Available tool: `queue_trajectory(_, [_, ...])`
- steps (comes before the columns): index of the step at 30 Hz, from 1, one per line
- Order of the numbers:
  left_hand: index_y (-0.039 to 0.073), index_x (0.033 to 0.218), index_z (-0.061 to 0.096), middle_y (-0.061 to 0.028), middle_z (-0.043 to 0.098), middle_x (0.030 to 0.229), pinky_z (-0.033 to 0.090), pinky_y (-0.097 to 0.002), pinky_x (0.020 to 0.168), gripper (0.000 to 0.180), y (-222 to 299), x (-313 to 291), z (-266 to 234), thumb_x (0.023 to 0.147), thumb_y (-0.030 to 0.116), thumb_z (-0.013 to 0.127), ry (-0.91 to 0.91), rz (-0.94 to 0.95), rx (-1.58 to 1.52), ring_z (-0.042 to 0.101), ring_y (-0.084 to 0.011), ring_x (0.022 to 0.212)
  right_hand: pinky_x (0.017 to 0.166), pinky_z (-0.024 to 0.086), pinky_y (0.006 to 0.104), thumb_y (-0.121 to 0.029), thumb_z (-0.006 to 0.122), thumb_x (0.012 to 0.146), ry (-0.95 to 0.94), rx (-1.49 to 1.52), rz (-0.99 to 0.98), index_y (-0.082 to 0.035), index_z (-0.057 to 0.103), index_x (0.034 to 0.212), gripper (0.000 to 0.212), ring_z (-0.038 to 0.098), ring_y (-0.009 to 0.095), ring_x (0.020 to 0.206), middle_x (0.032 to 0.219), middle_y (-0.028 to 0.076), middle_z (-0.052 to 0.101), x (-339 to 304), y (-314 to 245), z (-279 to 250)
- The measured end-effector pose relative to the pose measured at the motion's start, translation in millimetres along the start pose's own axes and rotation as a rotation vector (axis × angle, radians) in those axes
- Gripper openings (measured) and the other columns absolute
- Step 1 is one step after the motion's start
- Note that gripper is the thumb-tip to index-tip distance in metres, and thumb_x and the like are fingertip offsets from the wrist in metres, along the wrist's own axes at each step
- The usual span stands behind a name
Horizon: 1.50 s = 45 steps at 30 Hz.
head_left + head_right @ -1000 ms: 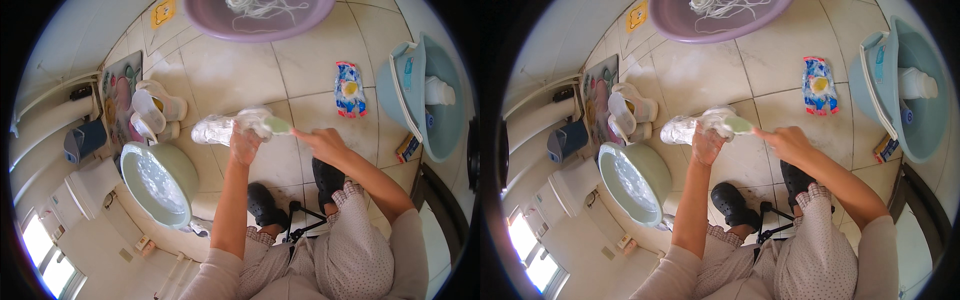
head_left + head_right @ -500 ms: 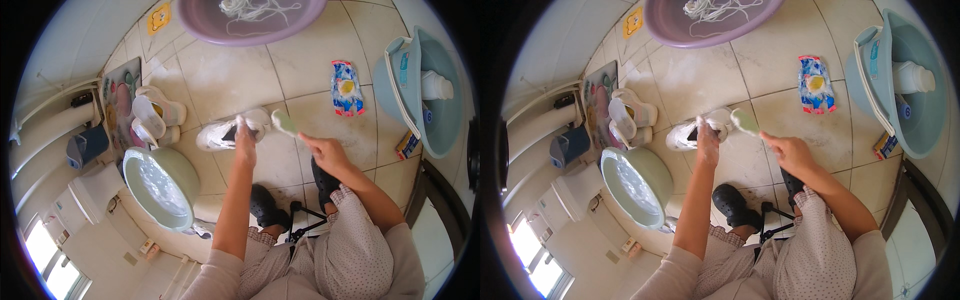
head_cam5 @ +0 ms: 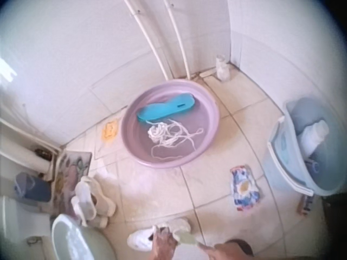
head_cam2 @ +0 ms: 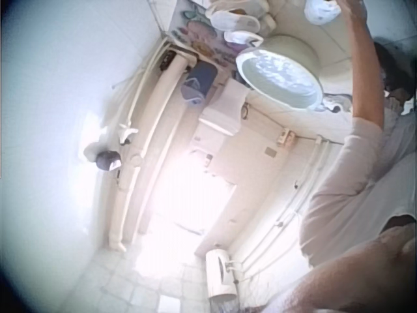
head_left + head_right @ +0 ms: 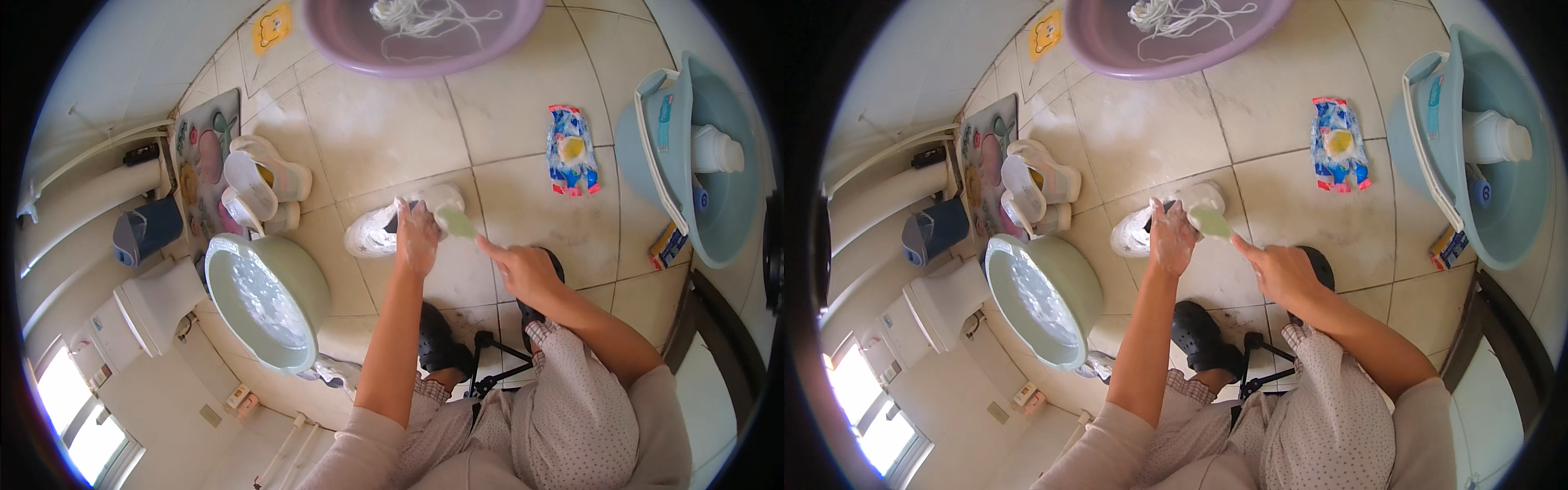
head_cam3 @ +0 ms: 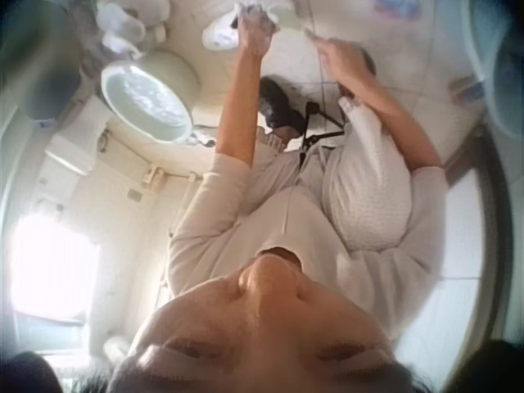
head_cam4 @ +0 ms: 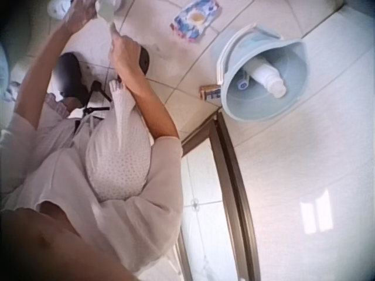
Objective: The person sits on the floor and scrubs a white sneaker with a green brush, applying soap from a colorful packet. They repeatedly scrub the shoe's upper, sole, and interior, then rinse the brush in a nearby basin of water.
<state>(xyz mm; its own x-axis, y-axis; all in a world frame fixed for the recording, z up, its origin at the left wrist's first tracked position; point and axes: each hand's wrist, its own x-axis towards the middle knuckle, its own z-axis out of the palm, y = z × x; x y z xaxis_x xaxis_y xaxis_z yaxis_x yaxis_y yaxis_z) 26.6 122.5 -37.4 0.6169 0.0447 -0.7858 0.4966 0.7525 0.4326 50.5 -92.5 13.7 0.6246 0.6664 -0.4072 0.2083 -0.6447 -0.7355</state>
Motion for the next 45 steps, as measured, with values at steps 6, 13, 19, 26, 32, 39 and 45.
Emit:
queue_trajectory(6, [0.000,0.141,0.017,-0.0140,0.021,0.147,0.014,-0.0391,0.110,0.086,1,0,10,0.088,0.067,0.016,-0.024,0.044,0.095,0.020,-0.0269,0.135,0.052,0.046,0.0415,-0.003,0.058,0.071,0.128,-0.116,-0.106,-0.015,0.051,0.125,0.056,0.059,0.030,0.057,0.064,0.012,0.059,61,-2,1])
queue_trajectory(13, [0.001,0.137,0.028,-0.0103,0.037,0.138,0.030,-0.0297,0.099,0.084,8,-8,8,0.088,0.067,0.016,0.016,0.067,0.066,0.039,-0.0212,0.123,0.052,0.045,0.0416,-0.002,0.058,0.069,0.023,-0.093,-0.107,-0.013,0.052,0.123,0.056,0.059,0.030,0.058,0.062,0.012,0.058,26,-1,-13])
queue_trajectory(19, [0.001,0.137,0.028,-0.0102,0.040,0.136,0.031,-0.0324,0.102,0.085,9,-8,24,0.087,0.068,0.016,0.096,-0.012,0.054,0.039,-0.0249,0.123,0.052,0.045,0.0415,-0.003,0.058,0.070,0.083,-0.136,-0.120,-0.015,0.053,0.123,0.054,0.058,0.029,0.057,0.062,0.013,0.058,61,-11,-6])
queue_trajectory(26, [0.003,0.131,0.037,-0.0078,0.047,0.128,0.036,-0.0300,0.095,0.082,3,0,-1,0.087,0.069,0.017,0.054,0.017,-0.060,0.045,-0.0211,0.114,0.051,0.045,0.0413,-0.003,0.056,0.072,0.031,-0.154,-0.085,-0.015,0.052,0.125,0.054,0.057,0.031,0.055,0.061,0.012,0.057,25,-5,-1])
queue_trajectory(32, [0.002,0.135,0.029,-0.0080,0.039,0.134,0.030,-0.0309,0.100,0.081,3,1,17,0.088,0.067,0.020,0.057,0.006,-0.062,0.040,-0.0216,0.120,0.051,0.044,0.0416,-0.001,0.056,0.072,0.238,-0.038,-0.085,-0.019,0.054,0.123,0.054,0.055,0.033,0.055,0.062,0.014,0.054,63,0,9])
queue_trajectory(39, [0.006,0.125,0.041,-0.0026,0.051,0.120,0.037,-0.0267,0.090,0.054,-12,5,-5,0.093,0.049,0.038,0.056,0.087,-0.120,0.048,-0.0164,0.107,0.050,0.045,0.0409,-0.005,0.057,0.075,0.153,-0.022,-0.038,-0.023,0.048,0.129,0.057,0.056,0.031,0.052,0.059,0.014,0.054,5,17,31])
queue_trajectory(45, [0.009,0.107,0.053,-0.0013,0.058,0.104,0.044,-0.0247,0.077,0.030,-16,14,-28,0.094,0.034,0.045,-0.160,0.071,-0.222,0.055,-0.0148,0.095,0.052,0.045,0.0409,-0.004,0.057,0.075,0.283,0.046,-0.079,-0.021,0.046,0.131,0.060,0.056,0.030,0.054,0.059,0.013,0.054,58,15,31])
